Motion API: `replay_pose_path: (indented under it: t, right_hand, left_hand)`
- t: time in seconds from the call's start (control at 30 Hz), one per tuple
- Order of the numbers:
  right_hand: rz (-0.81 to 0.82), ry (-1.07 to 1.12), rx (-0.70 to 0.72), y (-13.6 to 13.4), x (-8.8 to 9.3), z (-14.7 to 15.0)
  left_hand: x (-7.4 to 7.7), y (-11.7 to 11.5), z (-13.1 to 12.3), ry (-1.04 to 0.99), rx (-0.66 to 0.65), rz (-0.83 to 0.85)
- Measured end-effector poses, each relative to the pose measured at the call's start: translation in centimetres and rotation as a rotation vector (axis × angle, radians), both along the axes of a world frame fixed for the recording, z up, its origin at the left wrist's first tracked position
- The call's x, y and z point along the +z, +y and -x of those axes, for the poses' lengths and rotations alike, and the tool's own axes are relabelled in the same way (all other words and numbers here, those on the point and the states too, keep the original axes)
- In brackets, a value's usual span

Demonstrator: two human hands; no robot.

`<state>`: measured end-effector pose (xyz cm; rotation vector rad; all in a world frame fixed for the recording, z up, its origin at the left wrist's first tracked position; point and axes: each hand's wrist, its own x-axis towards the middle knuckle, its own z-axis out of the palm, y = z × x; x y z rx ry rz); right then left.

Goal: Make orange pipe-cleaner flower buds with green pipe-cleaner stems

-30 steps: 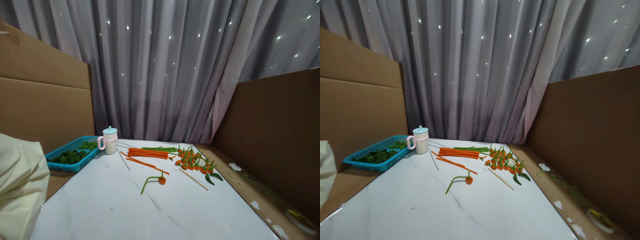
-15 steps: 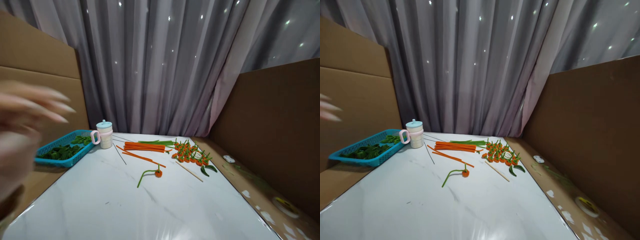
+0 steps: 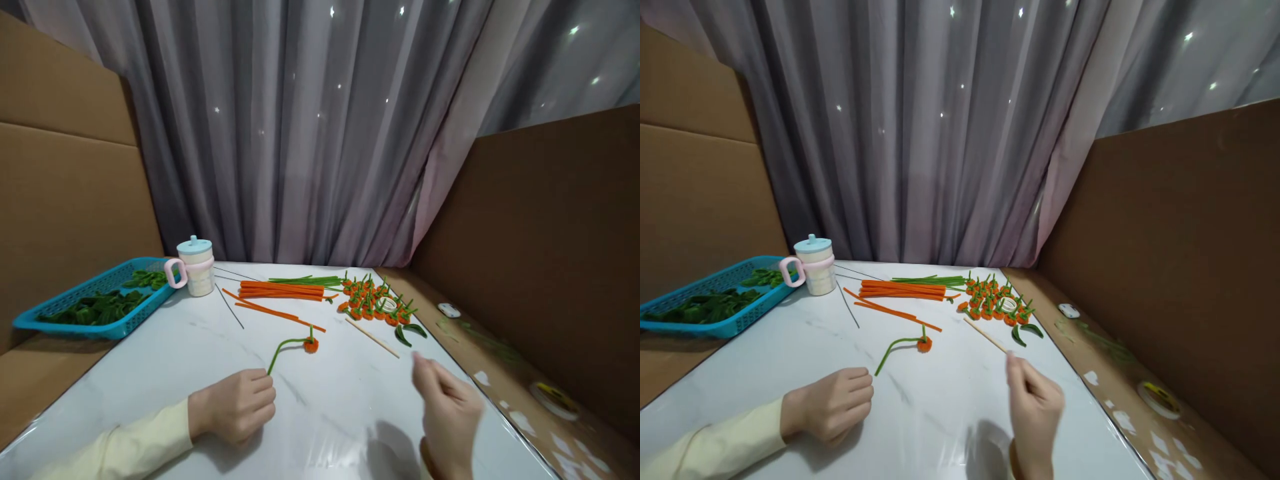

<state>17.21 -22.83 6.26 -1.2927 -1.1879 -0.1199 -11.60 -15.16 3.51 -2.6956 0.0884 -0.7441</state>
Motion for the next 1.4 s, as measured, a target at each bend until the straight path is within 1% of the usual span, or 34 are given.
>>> replay_pose_path:
  t: [0.07, 0.13, 0.17, 0.27, 0.33, 0.4, 0.5, 0.57, 0.67, 0.73, 0.83, 0.97, 1.13, 1.3, 1.4]
  right_hand:
    - [0.114, -0.171, 0.167, 0.6, 0.2, 1.7]
    - [0.303, -0.345, 0.376, 0.9, 0.2, 3.4]
    - [0.409, -0.418, 0.454, 1.0, 0.2, 4.2]
    - [0.69, -0.603, 0.554, 1.0, -0.3, 6.3]
    - [0.791, -0.716, 0.599, 0.8, -0.6, 7.5]
    - [0.828, -0.809, 0.643, 0.6, -0.8, 8.4]
    - [0.834, -0.89, 0.627, 0.4, -0.9, 9.7]
    - [0.826, -0.905, 0.597, 0.3, -1.1, 10.7]
    - [0.8, -0.937, 0.645, 0.3, -1.8, 12.4]
    - [0.82, -0.953, 0.692, 0.3, -2.3, 13.5]
    - [0.889, -0.927, 0.71, 0.2, -2.7, 14.4]
    - [0.959, -0.931, 0.693, 0.1, -2.4, 14.4]
    - [1.007, -0.961, 0.623, 0.1, -2.5, 14.2]
    - [1.026, -0.938, 0.574, 0.2, -2.9, 14.3]
    - [1.021, -0.936, 0.569, 0.3, -3.1, 14.3]
  left_hand:
    - [-1.1, 0.1, -0.1, -0.047, -0.002, 0.0]
    - [-2.1, 0.0, -0.1, -0.065, 0.008, 0.01]
    - [-2.5, -0.1, -0.1, -0.058, 0.013, 0.018]
    - [-3.5, -0.3, -0.2, -0.016, 0.023, 0.047]
    - [-3.6, -0.6, -0.2, 0.003, 0.031, 0.07]
    - [-3.4, -0.8, -0.3, 0.02, 0.022, 0.084]
    - [-3.0, -1.1, -0.4, 0.032, -0.029, 0.075]
    - [-3.0, -1.1, -0.5, 0.052, -0.031, 0.082]
    - [-3.7, -0.9, -0.5, 0.043, 0.009, 0.097]
    - [-4.3, -0.8, -0.5, -0.026, -0.007, 0.088]
    - [-4.8, -0.6, -0.4, -0.075, -0.047, 0.087]
    - [-4.8, -0.5, -0.3, -0.038, -0.044, 0.093]
    - [-4.6, -0.2, -0.2, 0.009, 0.007, 0.107]
    - [-4.5, 0.0, -0.3, 0.118, 0.083, 0.111]
    - [-4.4, 0.0, -0.4, 0.114, 0.099, 0.109]
